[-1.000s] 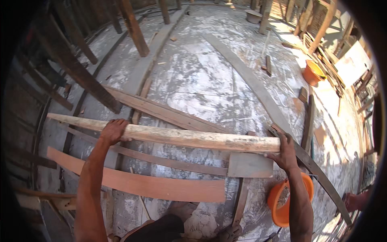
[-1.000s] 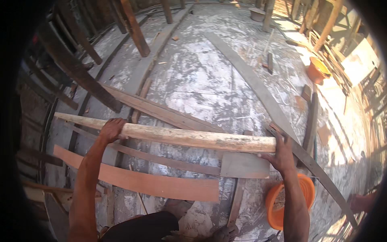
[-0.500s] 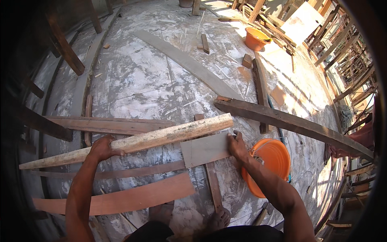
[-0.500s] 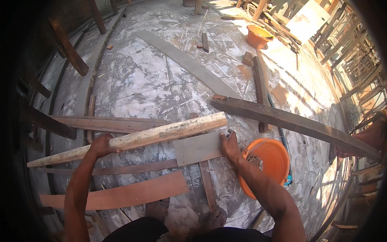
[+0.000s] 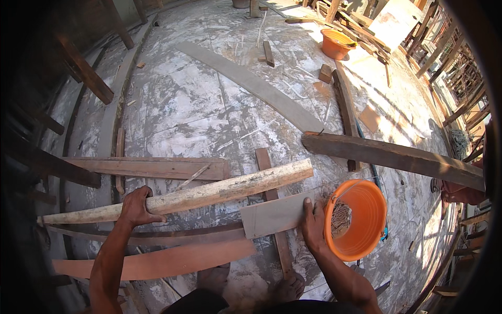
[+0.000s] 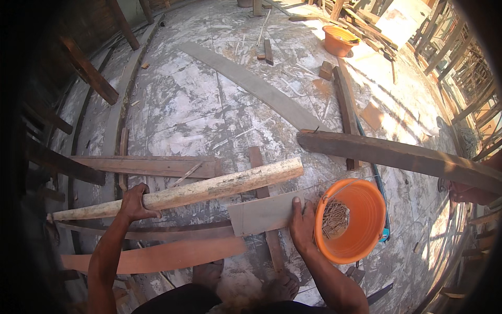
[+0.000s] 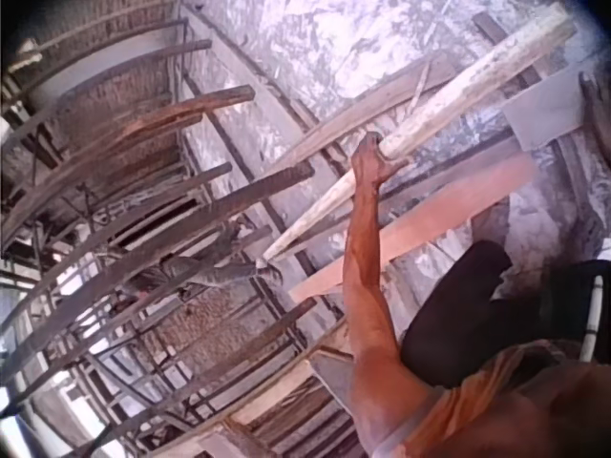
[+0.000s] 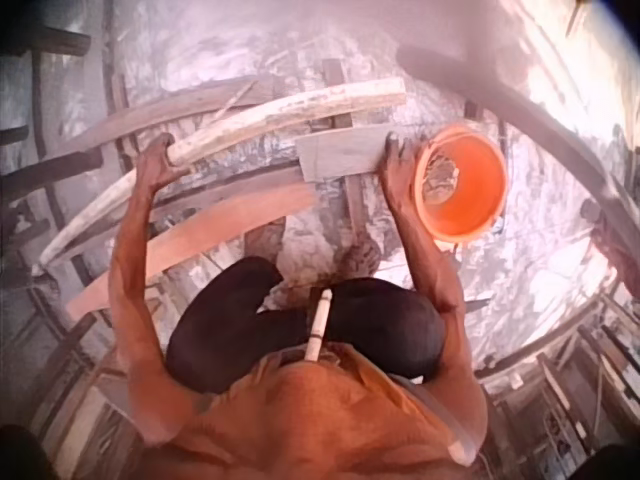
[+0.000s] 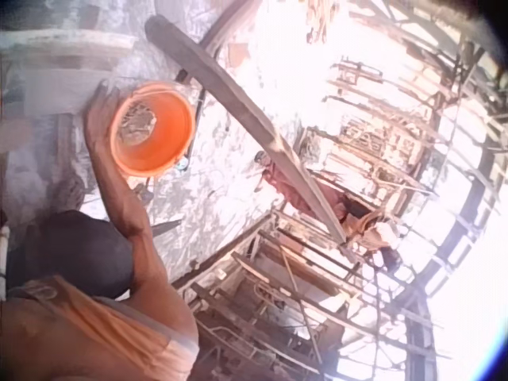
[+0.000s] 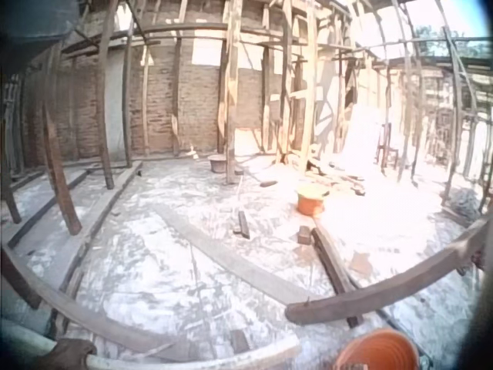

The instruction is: The person aligns a curved wooden board against vertical studs, selects nails from an orange bucket, and uses an axe as a hammer to drive nails into the wood.

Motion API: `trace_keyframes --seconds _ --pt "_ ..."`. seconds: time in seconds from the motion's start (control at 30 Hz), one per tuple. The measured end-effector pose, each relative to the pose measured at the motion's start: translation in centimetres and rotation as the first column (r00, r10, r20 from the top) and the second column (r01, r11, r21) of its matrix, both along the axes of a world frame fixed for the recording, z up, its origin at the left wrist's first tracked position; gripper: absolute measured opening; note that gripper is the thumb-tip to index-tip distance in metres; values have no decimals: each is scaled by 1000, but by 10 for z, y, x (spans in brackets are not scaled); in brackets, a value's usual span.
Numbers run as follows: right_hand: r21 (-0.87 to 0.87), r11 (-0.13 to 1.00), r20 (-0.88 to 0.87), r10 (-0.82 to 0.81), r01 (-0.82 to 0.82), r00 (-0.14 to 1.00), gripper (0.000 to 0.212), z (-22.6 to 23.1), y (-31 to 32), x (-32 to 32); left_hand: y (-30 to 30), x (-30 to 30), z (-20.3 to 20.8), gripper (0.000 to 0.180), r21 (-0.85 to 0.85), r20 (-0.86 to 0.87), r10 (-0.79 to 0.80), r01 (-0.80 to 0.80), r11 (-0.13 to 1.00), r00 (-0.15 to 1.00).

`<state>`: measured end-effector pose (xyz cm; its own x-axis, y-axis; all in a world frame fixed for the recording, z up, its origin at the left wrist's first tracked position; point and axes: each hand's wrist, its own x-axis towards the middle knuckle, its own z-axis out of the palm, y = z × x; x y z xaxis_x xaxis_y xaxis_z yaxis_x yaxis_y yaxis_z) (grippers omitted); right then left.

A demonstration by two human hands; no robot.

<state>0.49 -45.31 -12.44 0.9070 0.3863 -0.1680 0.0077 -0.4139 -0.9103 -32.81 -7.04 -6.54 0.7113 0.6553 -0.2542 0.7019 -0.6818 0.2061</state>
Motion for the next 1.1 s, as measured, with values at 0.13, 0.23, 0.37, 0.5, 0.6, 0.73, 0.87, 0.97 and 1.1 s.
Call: trace_keyframes --seconds 0.13,0.23,0.37,0.5,0.6,0.73,0.87,0.97,1.1 --pt "39 999 -55 -31 33 998 42 4 6 -5 -8 -2 0 78 -163 -14 -28 26 986 1000" --pt "30 998 -11 -60 60 998 44 5 14 -10 -2 -15 -8 73 -231 -2 -34 33 972 999" --pt "-19 997 8 -70 71 997 44 -1 16 -2 4 -6 -2 75 -341 -106 -56 16 940 993" --pt "34 995 41 -97 95 994 42 11 28 7 5 18 -2 75 -361 -226 -113 25 932 967" --pt "33 995 100 -100 97 990 41 8 43 11 26 11 -21 77 -466 -179 -3 -82 881 984" --pt "-187 971 360 -75 151 930 40 -3 49 16 29 8 -23 62 -466 -162 5 -81 881 987" --pt "-79 991 193 -89 106 977 40 0 46 12 31 17 -18 58 -529 -217 8 -125 839 976" --pt "-94 982 316 -127 164 940 44 -24 39 15 33 18 -24 58 -537 -195 26 -129 834 980" --pt "-103 987 126 -107 120 986 43 -18 35 20 34 12 -29 56 -496 -153 2 -79 865 988"
